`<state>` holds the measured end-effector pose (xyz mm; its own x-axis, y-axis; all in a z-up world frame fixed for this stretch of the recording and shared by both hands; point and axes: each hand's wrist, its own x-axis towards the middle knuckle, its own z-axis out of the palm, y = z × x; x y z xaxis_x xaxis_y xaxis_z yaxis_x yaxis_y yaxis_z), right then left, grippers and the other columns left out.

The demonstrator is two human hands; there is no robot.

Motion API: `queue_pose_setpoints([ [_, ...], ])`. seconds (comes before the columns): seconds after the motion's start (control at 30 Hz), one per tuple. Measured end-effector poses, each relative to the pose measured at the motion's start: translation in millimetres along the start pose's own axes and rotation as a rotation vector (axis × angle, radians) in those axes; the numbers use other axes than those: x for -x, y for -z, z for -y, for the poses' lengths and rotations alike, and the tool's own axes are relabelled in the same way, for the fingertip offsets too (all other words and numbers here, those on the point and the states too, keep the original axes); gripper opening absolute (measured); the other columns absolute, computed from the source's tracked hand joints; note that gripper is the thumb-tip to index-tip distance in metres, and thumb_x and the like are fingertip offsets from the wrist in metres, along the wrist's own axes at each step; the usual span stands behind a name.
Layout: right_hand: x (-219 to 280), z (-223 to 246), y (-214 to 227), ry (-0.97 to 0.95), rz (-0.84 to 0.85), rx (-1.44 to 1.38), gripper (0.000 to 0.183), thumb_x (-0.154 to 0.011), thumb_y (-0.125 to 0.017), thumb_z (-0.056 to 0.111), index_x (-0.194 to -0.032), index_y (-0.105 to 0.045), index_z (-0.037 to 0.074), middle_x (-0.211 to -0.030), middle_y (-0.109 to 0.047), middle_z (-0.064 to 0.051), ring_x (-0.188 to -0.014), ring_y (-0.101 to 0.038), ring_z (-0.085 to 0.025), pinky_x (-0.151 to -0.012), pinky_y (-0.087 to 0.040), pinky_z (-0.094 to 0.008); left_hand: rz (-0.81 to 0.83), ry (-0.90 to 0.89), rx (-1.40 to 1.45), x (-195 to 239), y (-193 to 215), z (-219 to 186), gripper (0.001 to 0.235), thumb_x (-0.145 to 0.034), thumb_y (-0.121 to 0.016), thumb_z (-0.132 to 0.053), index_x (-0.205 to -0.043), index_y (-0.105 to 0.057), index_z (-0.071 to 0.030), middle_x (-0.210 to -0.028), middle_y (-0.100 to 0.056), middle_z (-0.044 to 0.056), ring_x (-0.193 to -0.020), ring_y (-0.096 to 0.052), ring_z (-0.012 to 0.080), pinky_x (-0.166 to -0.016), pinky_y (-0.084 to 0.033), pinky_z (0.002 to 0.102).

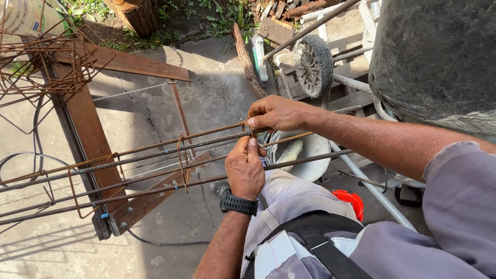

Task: The person ties a rebar cage using wire and a manual rebar tying tool. They wrap the wire around the intersections of the steel bars and twist it to secure the structure. The person moves along the length of the cage to tie multiple points.

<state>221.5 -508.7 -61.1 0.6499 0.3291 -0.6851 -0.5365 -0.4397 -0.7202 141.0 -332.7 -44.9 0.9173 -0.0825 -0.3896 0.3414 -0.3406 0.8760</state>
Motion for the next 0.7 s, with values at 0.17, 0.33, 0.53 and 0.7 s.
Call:
queue_pose_setpoints([
  [0.17,19,23,-3,0.003,-0.004,-0.175,0.027,-0.092,-0.061,0.025,-0.106,-0.073,0.005,-0.091,-0.072,-0.01,-0.091,-0.065,-0.017,-0.081,-0.06,-0.036,-0.021,-0.006,0.004,2,-1,3,0.037,-0.104,-0.049,-0.022,-0.07,-0.063,-0.014,-0.063,-0.068,0.006,-0.067,-0.067,0.0304,-0.068,-0.053,0.039],
  [0.33,22,27,-2,0.014,0.007,-0.189,0.034,-0.094,-0.056,0.031,-0.104,-0.076,0.004,-0.096,-0.07,-0.013,-0.099,-0.064,-0.022,-0.094,-0.055,-0.042,-0.037,-0.027,0.01,1,-2,1,0.037,-0.103,-0.05,-0.021,-0.069,-0.062,-0.014,-0.061,-0.067,0.008,-0.067,-0.068,0.0339,-0.066,-0.053,0.039],
  [0.53,10,17,-1,-0.019,0.032,-0.266,0.028,-0.093,-0.063,0.027,-0.109,-0.075,0.009,-0.091,-0.069,-0.007,-0.089,-0.064,-0.017,-0.085,-0.058,-0.036,-0.049,-0.047,0.027,3,-2,3,0.037,-0.103,-0.049,-0.021,-0.069,-0.061,-0.014,-0.061,-0.067,0.008,-0.068,-0.068,0.0348,-0.066,-0.054,0.04],
  [0.7,16,25,3,-0.069,0.124,-0.206,0.023,-0.082,-0.075,0.022,-0.101,-0.075,0.01,-0.086,-0.068,-0.003,-0.085,-0.066,-0.012,-0.077,-0.06,-0.032,-0.031,-0.034,0.019,3,-1,1,0.036,-0.103,-0.049,-0.02,-0.069,-0.062,-0.015,-0.061,-0.066,0.01,-0.069,-0.068,0.0375,-0.066,-0.054,0.042],
])
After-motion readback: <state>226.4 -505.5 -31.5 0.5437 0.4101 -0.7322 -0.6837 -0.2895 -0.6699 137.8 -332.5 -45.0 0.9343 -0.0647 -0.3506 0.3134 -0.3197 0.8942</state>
